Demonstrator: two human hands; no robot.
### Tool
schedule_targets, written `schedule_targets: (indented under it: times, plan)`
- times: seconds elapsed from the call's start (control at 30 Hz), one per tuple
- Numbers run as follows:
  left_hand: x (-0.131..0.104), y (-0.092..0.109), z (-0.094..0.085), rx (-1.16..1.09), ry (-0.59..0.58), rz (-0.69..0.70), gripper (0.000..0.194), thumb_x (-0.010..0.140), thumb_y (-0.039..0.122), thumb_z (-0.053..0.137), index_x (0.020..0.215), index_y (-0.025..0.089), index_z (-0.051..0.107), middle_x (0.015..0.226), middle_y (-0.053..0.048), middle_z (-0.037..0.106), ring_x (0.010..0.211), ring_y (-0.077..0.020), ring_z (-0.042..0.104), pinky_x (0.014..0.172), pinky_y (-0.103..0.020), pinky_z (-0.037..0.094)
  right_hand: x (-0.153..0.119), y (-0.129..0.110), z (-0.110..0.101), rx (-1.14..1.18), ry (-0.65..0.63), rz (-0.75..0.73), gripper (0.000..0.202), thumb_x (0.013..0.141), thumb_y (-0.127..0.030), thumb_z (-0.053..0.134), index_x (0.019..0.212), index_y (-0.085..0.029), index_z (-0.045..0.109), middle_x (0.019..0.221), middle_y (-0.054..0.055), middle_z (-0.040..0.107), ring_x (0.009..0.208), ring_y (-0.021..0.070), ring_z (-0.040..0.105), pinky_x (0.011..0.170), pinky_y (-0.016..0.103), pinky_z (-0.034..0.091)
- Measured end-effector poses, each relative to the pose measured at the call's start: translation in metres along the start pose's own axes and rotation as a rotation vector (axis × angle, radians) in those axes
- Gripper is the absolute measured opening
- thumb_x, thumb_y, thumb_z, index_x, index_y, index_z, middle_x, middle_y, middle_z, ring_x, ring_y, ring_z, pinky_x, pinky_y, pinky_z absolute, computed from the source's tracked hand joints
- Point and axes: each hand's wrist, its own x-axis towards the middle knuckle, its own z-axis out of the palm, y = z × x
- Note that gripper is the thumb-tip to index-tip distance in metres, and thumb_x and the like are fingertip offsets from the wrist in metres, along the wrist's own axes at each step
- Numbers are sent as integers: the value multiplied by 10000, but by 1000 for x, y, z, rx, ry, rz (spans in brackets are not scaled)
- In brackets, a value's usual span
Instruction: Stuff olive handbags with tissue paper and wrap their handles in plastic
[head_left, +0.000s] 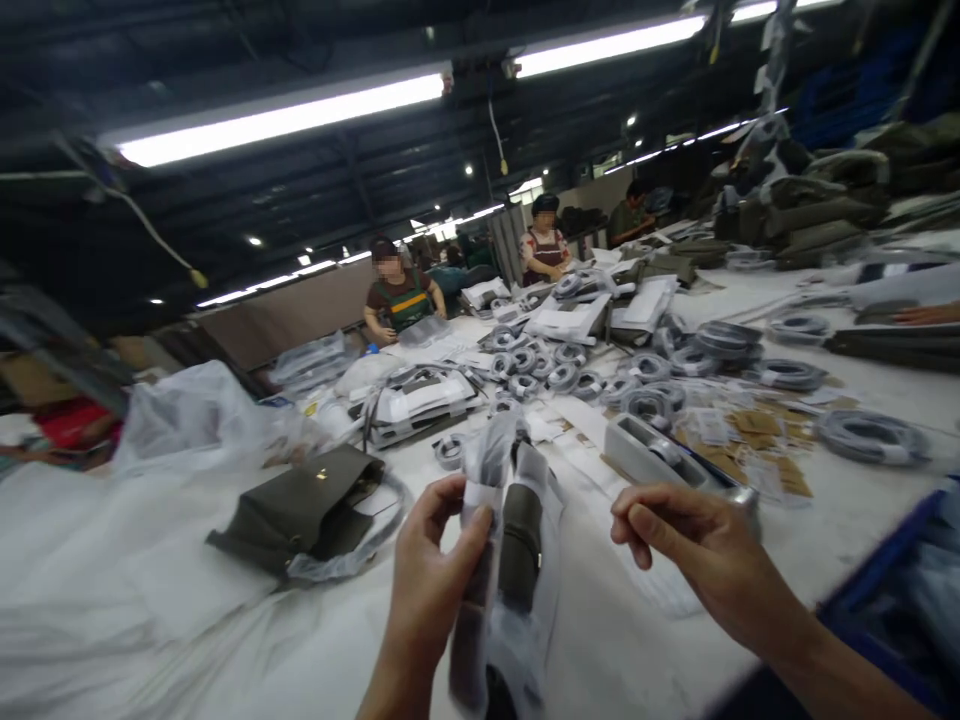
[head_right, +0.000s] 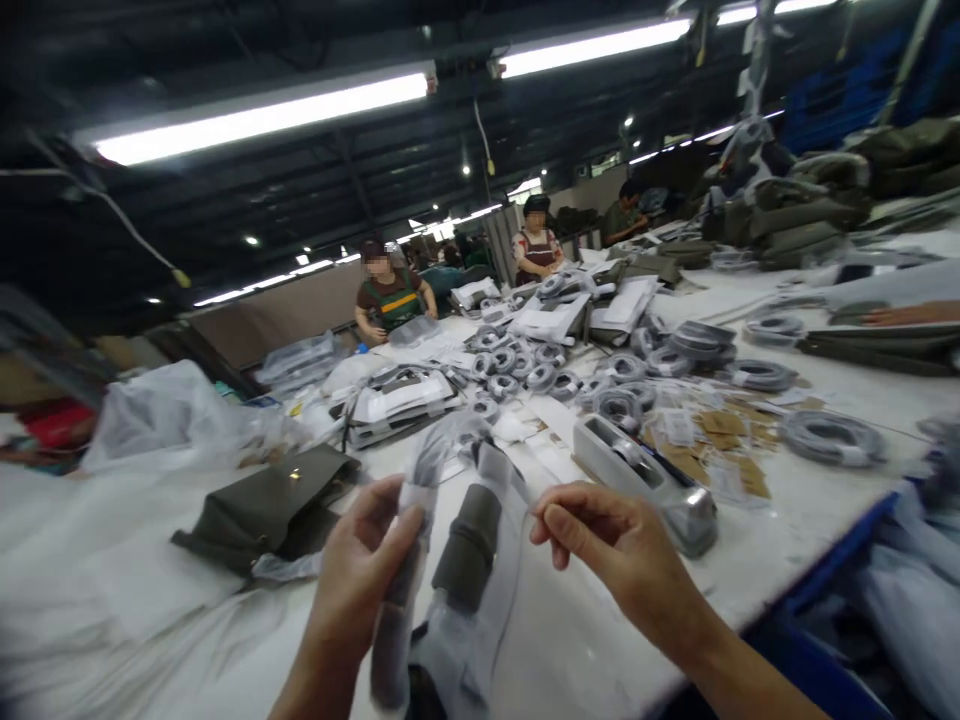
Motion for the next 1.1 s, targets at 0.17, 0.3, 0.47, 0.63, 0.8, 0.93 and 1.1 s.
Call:
schedule_targets:
  times: [0.17,0.3,0.47,0.63,0.8,0.93,1.1]
  plan:
    - [0,7,4,118,17,138,261,828,331,695,1039,179,668,975,-57,708,929,-212,646,879,-322,481,19,-25,57,-75,-181,-86,260,833,-488,722,846,-231,760,689,38,706,567,165,599,544,279,505]
    - [-5,12,7,197,74,207,224,813,309,708,1001,196,666,923,-36,701,865,-198,636,811,-311,485,30,-24,79,-157,-168,-51,307,814,-515,721,742,-217,733,639,17,683,567,154,592,543,256,475]
    - [-11,12,7,318,171,327,200,815,259,705,1007,220,666,927,-28,687,855,-192,631,790,-309,480,37,-23,84,-284,-140,11,380,785,-552,725,632,-209,667,547,-5,632,501,136,545,492,246,415]
    - [-11,8,7,342,171,335,210,818,268,713,1019,224,672,930,-37,692,848,-202,636,783,-324,490,37,-27,77,-437,-186,-11,407,829,-600,657,658,-232,697,538,-8,656,503,155,580,530,269,422]
    - [-12,8,8,341,148,336,214,814,279,719,1018,228,680,938,-33,701,855,-205,636,799,-329,489,39,-27,71,-579,-163,-69,420,845,-606,629,605,-263,655,527,-10,670,479,166,591,539,292,418]
    - [-14,14,6,300,120,302,206,813,303,727,1001,229,687,915,-21,702,834,-192,631,786,-304,482,44,-19,66,-573,-151,6,454,769,-670,673,611,-245,644,533,19,678,493,193,621,517,296,432]
    - [-10,11,5,69,-70,145,222,813,299,730,1007,200,685,929,-36,714,871,-200,636,817,-306,489,51,1,66,-41,-407,149,595,683,-784,676,626,-196,610,507,8,641,470,170,599,505,280,459]
